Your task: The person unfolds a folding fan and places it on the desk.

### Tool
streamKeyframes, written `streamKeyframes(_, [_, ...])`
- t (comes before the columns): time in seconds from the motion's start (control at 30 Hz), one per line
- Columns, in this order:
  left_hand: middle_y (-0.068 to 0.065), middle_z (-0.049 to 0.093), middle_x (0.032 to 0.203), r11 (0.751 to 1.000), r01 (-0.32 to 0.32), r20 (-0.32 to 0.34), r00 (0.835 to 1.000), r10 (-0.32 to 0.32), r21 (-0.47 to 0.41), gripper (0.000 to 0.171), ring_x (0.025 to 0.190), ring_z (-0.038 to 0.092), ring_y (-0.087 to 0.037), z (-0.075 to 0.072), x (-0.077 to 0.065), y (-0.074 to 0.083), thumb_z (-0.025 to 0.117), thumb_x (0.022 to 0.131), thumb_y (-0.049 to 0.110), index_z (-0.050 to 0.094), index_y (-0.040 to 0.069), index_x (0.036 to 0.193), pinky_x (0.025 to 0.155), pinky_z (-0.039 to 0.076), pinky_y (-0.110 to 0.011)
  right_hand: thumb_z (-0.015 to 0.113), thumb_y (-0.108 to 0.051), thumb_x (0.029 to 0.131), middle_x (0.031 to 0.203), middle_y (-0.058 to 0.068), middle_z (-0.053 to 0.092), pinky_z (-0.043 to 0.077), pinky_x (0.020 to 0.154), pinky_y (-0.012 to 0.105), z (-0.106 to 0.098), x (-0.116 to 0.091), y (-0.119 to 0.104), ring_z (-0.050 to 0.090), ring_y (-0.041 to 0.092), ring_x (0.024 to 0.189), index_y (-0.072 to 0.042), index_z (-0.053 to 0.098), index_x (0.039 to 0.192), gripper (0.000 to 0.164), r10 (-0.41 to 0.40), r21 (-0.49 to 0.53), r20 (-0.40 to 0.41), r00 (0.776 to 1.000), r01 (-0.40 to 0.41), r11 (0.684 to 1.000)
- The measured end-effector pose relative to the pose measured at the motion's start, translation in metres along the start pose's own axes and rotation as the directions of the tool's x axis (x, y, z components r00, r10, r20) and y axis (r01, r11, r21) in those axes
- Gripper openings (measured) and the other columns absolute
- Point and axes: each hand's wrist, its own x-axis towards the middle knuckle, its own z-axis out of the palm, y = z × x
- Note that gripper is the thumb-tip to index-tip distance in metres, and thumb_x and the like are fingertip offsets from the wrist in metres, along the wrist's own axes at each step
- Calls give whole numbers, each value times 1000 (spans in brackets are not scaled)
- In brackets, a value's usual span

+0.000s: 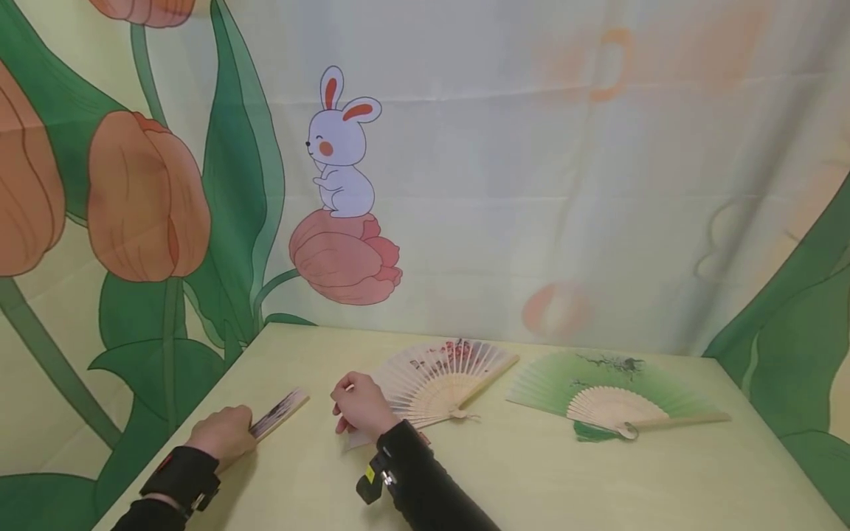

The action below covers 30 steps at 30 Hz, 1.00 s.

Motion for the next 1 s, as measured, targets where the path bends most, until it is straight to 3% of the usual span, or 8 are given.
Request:
streamKeyframes(0.27, [-7, 50, 69, 999, -33, -31, 999, 34, 17, 14, 61, 48, -24, 3, -2, 5, 70, 81, 8, 60, -1, 83, 54, 40, -37, 53, -11, 98, 68, 5, 56, 45, 43, 25, 23, -6, 8, 55, 15, 46, -5, 56, 94, 8, -6, 2, 67, 998, 6, 1000])
streamKeyframes(0.5, [-6, 50, 68, 998, -49, -18, 999, 49, -26, 21, 60, 47, -22, 5, -2, 9, 75, 78, 12, 58, 1, 81, 54, 37, -35, 53, -10, 98, 70, 8, 58, 53, 46, 29, 36, -13, 16, 58, 14, 46, -1, 58, 94, 11, 3, -12, 100, 995, -2, 1000])
streamKeyframes(0.67, [-5, 51, 67, 990, -68, -18, 998, 66, -124, 16, 59, 48, -22, -2, -3, 13, 72, 80, 12, 60, 2, 79, 53, 36, -33, 53, -8, 97, 72, 11, 59, 54, 47, 31, 38, -16, 22, 58, 15, 47, 2, 59, 94, 12, 12, 8, 114, 993, -13, 1000])
streamKeyframes(0.83, [-5, 54, 70, 960, -99, -31, 995, 94, -261, 17, 62, 50, -20, -15, -6, 24, 72, 81, 15, 62, 1, 83, 54, 39, -32, 54, -8, 97, 74, 13, 59, 54, 46, 31, 34, -18, 24, 57, 15, 46, 4, 58, 98, 13, 18, 25, 113, 993, -21, 999])
streamKeyframes(1.0, [-5, 54, 71, 934, -134, -55, 991, 123, -330, 16, 63, 50, -20, -26, -10, 39, 71, 82, 15, 64, 1, 84, 54, 38, -31, 52, -10, 100, 76, 12, 60, 55, 48, 32, 29, -22, 18, 59, 15, 48, 6, 60, 104, 18, -6, 22, 118, 993, 3, 1000])
